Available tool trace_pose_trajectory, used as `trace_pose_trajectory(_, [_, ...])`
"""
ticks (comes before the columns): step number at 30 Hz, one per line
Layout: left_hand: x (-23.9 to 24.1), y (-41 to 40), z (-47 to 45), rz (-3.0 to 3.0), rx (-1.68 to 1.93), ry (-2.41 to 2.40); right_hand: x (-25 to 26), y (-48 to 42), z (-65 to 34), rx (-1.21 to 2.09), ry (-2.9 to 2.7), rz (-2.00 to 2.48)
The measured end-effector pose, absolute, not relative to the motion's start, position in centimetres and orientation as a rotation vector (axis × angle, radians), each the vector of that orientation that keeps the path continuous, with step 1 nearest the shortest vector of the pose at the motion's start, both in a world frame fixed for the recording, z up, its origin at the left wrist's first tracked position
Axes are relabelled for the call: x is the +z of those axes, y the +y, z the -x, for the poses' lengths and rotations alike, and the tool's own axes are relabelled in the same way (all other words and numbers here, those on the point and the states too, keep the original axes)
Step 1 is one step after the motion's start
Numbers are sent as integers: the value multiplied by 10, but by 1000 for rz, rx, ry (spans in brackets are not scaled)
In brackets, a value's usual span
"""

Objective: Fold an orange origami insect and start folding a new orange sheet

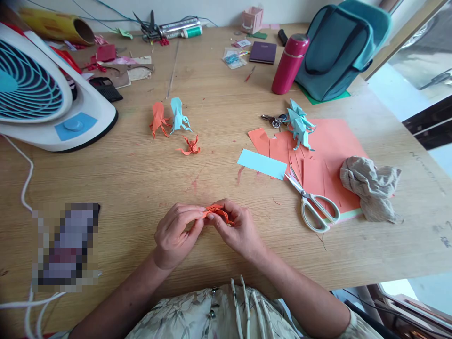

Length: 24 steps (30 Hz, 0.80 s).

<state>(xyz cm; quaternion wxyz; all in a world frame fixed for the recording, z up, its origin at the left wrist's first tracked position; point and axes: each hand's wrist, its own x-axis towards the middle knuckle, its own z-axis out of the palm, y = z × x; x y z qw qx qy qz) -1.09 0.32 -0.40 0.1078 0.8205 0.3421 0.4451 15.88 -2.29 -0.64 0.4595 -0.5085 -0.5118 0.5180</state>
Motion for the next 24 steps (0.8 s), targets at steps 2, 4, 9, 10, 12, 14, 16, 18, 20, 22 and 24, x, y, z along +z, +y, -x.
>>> trace_pose_trajectory(2, [-4, 3, 10, -2398, 1310, 1012, -6, -23, -159, 1283, -1260, 1257])
trace_pose_trajectory(4, [-4, 3, 10, -2386, 1306, 1022, -7, -23, -159, 1286, -1260, 1268])
trace_pose_trajectory(9, [-4, 3, 11, -2389, 1298, 1022, -7, -23, -160, 1273, -1276, 1281])
trace_pose_trajectory(10, [-4, 3, 11, -2390, 1299, 1020, -7, -24, -160, 1273, -1278, 1281])
trace_pose_trajectory(12, [-4, 3, 11, -2392, 1305, 1024, -7, -24, -160, 1278, -1277, 1282])
trace_pose_trajectory(14, [-4, 3, 11, -2395, 1310, 1026, -7, -23, -160, 1280, -1274, 1281])
trace_pose_trajectory(16, [-3, 3, 11, -2402, 1311, 1023, -7, -23, -159, 1279, -1272, 1275])
trace_pose_trajectory(18, [-3, 3, 11, -2410, 1309, 1026, -7, -22, -159, 1274, -1266, 1265])
trace_pose_trajectory(20, [-3, 3, 10, -2417, 1305, 1033, -8, -22, -158, 1269, -1263, 1257])
trace_pose_trajectory(22, [-3, 3, 10, -2420, 1301, 1037, -9, -22, -158, 1269, -1261, 1253])
trace_pose_trajectory(24, [-4, 3, 11, -2423, 1300, 1036, -10, -22, -159, 1271, -1257, 1247])
